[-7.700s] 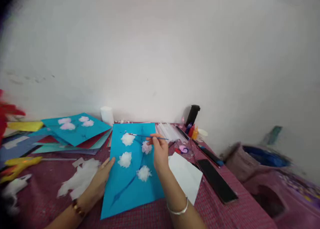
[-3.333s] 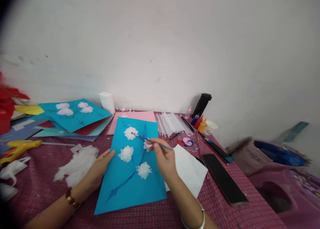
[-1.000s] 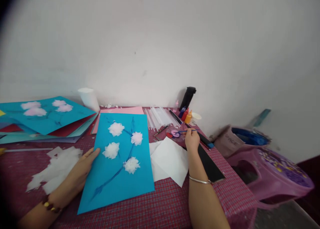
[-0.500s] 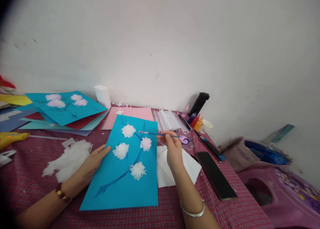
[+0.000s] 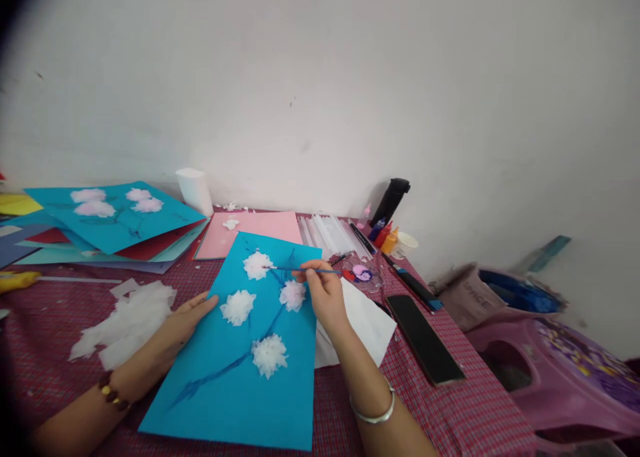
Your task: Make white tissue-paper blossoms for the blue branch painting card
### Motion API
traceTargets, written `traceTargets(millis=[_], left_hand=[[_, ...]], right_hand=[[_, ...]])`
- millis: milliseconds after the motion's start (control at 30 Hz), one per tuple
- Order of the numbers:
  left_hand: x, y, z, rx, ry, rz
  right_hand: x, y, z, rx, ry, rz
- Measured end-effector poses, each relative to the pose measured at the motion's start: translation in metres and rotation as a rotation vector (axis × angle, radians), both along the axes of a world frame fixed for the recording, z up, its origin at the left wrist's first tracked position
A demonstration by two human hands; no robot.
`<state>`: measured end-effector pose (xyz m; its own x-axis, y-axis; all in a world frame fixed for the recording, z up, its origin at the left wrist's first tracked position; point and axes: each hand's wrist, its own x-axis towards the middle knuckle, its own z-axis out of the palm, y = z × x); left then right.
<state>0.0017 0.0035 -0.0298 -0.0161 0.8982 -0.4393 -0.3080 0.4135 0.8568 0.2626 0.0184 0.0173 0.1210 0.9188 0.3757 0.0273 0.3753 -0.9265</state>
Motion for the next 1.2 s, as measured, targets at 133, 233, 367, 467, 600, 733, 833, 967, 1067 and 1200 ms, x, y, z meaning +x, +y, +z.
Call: traceTargets(millis=[133, 233, 367, 467, 600, 733, 833, 967, 1067, 1200], left_hand=[[-0.001, 0.001, -0.003, 0.003, 0.011, -0.016], [-0.002, 0.001, -0.005, 0.006, 0.024, -0.011], [-0.001, 0.000, -0.001, 0.017, 0.013, -0.039], [0.001, -0.002, 0.004, 0.024, -0.006, -0.043], [0.003, -0.003, 0.007, 0.040, -0.016, -0.045], [0.003, -0.004, 0.009, 0.025, 0.005, -0.045], [0.003, -0.004, 0.010, 0.026, 0.002, -0.040], [0.002, -0.004, 0.009, 0.037, -0.004, -0.036], [0.001, -0.002, 0.005, 0.027, 0.012, -0.052], [0.001, 0.000, 0.001, 0.052, -0.016, -0.138]], right_hand=[[0.002, -0.002, 0.002, 0.019, 0.078, -0.007], [0.000, -0.002, 0.001, -0.001, 0.042, 0.039], [-0.001, -0.002, -0.001, -0.018, -0.009, 0.033], [0.000, -0.003, -0.001, 0.014, 0.018, 0.013], [-0.004, -0.006, -0.001, 0.004, 0.001, 0.042], [-0.010, -0.009, -0.004, -0.005, -0.104, 0.054], [-0.009, -0.009, -0.005, 0.025, -0.126, 0.023], [-0.007, -0.008, -0.005, 0.053, -0.064, 0.001], [-0.009, -0.009, -0.005, 0.036, -0.079, 0.025], [-0.012, -0.009, -0.006, 0.028, -0.128, 0.052]])
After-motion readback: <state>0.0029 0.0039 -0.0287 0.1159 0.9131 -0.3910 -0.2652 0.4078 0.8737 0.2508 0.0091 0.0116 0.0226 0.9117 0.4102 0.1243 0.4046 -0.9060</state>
